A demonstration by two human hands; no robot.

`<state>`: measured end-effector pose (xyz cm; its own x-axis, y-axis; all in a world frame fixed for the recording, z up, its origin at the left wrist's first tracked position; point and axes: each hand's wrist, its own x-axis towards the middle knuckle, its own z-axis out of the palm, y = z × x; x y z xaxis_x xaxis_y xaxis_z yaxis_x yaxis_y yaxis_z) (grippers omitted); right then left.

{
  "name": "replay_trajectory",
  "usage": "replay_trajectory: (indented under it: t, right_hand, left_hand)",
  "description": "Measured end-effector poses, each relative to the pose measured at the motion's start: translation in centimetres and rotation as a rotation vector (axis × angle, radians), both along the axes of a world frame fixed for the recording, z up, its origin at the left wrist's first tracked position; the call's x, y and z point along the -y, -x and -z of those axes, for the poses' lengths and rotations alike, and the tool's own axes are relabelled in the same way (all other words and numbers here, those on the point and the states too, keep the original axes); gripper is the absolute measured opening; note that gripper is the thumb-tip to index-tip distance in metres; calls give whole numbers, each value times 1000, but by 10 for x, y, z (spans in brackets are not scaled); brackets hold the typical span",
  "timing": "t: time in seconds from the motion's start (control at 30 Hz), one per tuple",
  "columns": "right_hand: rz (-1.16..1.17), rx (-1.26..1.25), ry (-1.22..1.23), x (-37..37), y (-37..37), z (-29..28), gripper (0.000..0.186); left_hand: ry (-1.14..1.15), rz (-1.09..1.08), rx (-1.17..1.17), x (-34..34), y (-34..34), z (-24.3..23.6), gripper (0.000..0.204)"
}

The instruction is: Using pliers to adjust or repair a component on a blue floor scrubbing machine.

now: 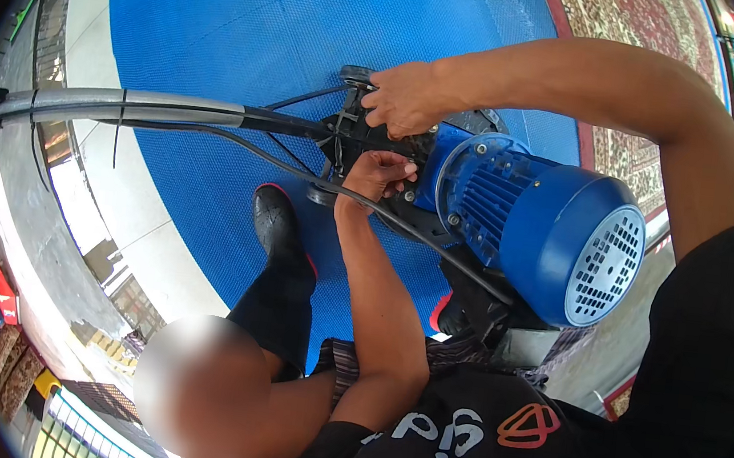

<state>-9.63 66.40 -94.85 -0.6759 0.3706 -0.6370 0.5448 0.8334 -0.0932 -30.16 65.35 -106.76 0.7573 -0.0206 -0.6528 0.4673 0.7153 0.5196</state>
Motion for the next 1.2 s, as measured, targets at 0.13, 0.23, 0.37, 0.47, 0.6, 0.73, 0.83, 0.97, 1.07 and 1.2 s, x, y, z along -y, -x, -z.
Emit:
replay_trajectory:
  t: [0.13,0.23,0.37,0.47,0.6,0.73,0.83,0.97,1.07,1.2]
  right_hand:
    - [-59,-41,35,-7,6,-1,21]
    - [-113,-52,-8,-10,14,-1,21]
    - [4,-136,8,-4,8,4,19]
    - [67,-166,12,-4,8,4,17]
    - [82,-209,89,-11,10,11,15]
    - [133,-188,146,-17,13,4,15]
    - [116,-201,165,-19,12,8,16]
    - [154,-193,231,-28,17,13,19]
    - [109,-197,299,-39,21,15,19]
    - [54,-52,427,-50,33,18,19]
  left_hand:
    - [-44,-10,-19,5,-1,-2,23]
    - [-41,-27,-5,4,1,3,24]
    - [-76,-27,-11,8,0,1,19]
    - [-76,-59,-12,11,1,-1,20]
    - [-88,-82,-16,12,2,-2,21]
    - [-118,-77,-7,12,1,-7,21]
    - [-162,-84,-14,15,1,-8,18]
    - [-139,-139,23,20,4,-5,15]
    - [-152,-152,15,21,4,-6,14]
    - [-167,-192,32,24,3,-7,11]
